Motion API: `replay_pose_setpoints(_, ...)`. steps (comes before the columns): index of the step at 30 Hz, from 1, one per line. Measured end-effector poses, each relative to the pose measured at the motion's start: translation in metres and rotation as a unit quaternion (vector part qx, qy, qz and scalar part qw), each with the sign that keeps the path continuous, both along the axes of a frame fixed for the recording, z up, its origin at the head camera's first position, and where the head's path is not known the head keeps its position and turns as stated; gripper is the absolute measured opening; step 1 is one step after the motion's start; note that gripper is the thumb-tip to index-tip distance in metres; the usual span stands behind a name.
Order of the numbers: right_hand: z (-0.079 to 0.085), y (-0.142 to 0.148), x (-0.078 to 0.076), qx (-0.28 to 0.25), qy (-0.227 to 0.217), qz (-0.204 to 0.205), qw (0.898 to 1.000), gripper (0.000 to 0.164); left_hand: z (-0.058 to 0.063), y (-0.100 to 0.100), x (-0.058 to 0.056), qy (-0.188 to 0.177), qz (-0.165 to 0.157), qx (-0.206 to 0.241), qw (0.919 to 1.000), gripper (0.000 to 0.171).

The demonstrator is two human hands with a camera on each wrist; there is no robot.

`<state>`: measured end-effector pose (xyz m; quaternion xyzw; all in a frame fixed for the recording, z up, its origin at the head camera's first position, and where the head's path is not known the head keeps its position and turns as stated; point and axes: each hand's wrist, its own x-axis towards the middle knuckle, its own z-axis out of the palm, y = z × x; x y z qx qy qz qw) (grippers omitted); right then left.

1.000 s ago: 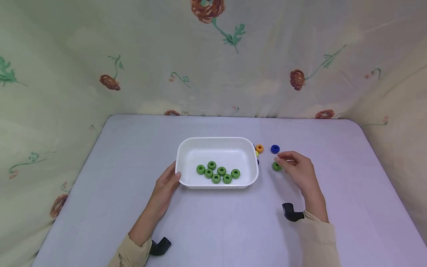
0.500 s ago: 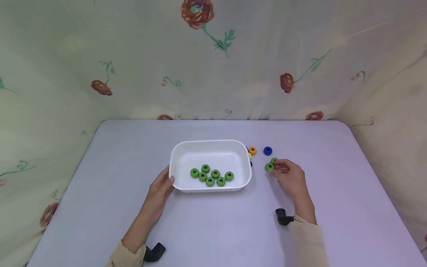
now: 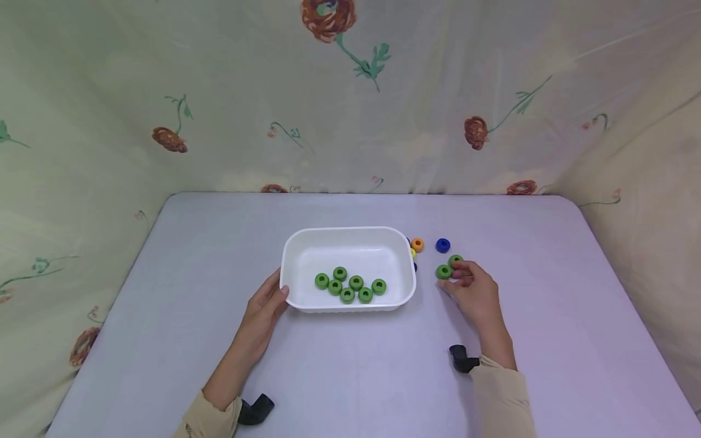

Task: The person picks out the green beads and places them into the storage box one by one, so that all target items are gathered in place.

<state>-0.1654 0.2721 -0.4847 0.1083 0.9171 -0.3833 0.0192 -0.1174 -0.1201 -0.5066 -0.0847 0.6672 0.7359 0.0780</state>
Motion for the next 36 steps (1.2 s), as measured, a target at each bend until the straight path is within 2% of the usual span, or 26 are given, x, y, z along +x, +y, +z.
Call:
replay_pose_setpoints(9,-0.0039,-0.0059,-0.0025,0.011,0.016,-0.017,1.0,0.05,-0.0004,-0.0001,-0.0003,0.002,0.0,0.007,1.0,0.056)
replay_pose_setpoints(36,-0.0063,-0.0101,-0.0047,0.026,0.008,-0.036,0.999,0.045,-0.0001,-0.0008,-0.001,0.001,-0.001,0.01,1.0,0.057)
